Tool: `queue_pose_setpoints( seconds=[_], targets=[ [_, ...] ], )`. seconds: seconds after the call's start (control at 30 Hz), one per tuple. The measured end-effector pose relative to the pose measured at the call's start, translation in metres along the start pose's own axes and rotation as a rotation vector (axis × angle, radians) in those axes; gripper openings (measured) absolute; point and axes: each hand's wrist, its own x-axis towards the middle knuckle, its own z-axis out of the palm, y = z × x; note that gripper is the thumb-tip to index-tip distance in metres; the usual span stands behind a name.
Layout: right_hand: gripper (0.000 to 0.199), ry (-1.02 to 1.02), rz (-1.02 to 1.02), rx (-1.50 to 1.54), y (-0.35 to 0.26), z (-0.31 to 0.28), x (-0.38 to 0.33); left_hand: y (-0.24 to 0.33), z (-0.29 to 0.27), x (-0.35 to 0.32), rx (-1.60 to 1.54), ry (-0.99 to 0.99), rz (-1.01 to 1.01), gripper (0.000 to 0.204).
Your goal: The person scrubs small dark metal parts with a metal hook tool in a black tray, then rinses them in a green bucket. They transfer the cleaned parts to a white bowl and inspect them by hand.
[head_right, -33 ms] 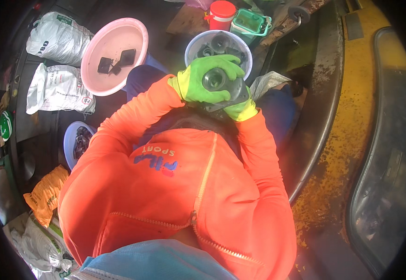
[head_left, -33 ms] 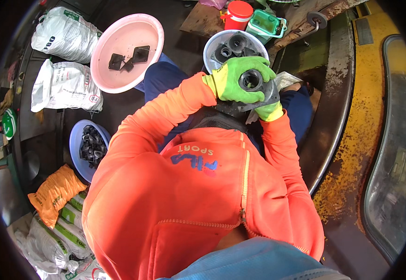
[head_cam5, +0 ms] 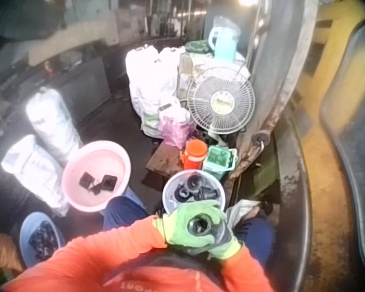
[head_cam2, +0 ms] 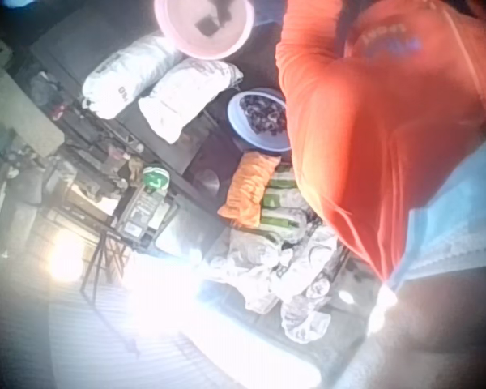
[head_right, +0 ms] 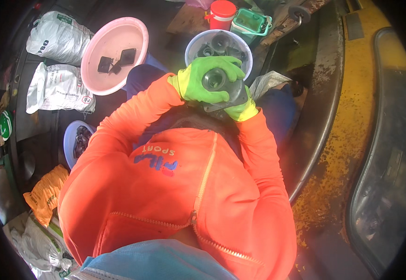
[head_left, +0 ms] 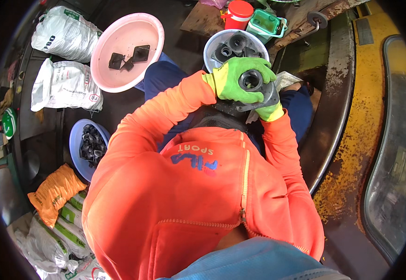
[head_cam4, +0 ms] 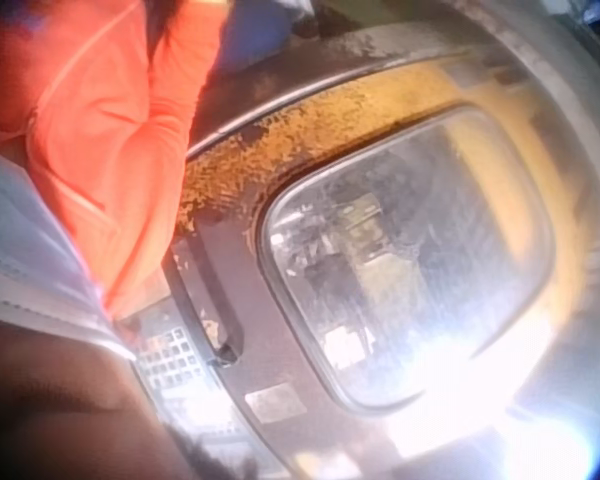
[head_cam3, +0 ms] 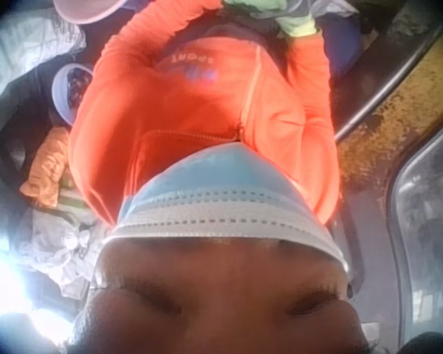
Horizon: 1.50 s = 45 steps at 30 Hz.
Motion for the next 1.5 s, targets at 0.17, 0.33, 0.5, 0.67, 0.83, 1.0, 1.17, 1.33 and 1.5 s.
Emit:
queue_pose_setpoints(
  seconds=[0.17, 0.33, 0.5, 0.67, 0.83, 1.0, 1.17, 1.33, 1.5],
  targets=[
    [0.07, -0.088, 0.031, 0.197, -0.003, 0.004, 0.0, 0.001, -0.016, 0.003, -0.131, -0.211, -0.054, 0.035],
    [0.068, -0.15, 0.037, 0.248, 0.019, 0.027, -0.024, 0.004, -0.017, 0.005, -0.33, -0.516, -0.058, 0.044],
    [0.056, 0.107, 0.23, 0.487, 0.034, 0.043, -0.016, -0.01, -0.024, 0.023, -0.525, -0.658, -0.008, 0.054],
    [0.043, 0.226, -0.119, 0.043, 0.018, -0.004, 0.019, -0.016, -0.03, 0.018, 0.186, -0.049, 0.023, 0.079],
    [0.043, 0.336, 0.075, 0.022, 0.012, 0.023, 0.009, -0.018, 0.021, 0.006, 0.22, 0.39, 0.066, 0.048],
    [0.03, 0.566, -0.073, 0.097, 0.004, 0.025, 0.006, -0.011, 0.022, 0.007, 0.271, 0.369, 0.133, 0.043],
    [0.04, 0.19, -0.064, 0.035, -0.017, 0.007, 0.008, 0.003, 0.004, 0.005, 0.094, 0.135, 0.102, 0.04],
    [0.044, -0.012, -0.248, -0.17, -0.014, 0.0, 0.0, 0.001, -0.006, 0.003, -0.158, -0.104, 0.071, 0.039],
    [0.033, -0.17, -0.158, 0.066, -0.009, 0.01, -0.011, -0.002, -0.007, 0.001, -0.391, -0.356, 0.073, 0.037]
  ],
)
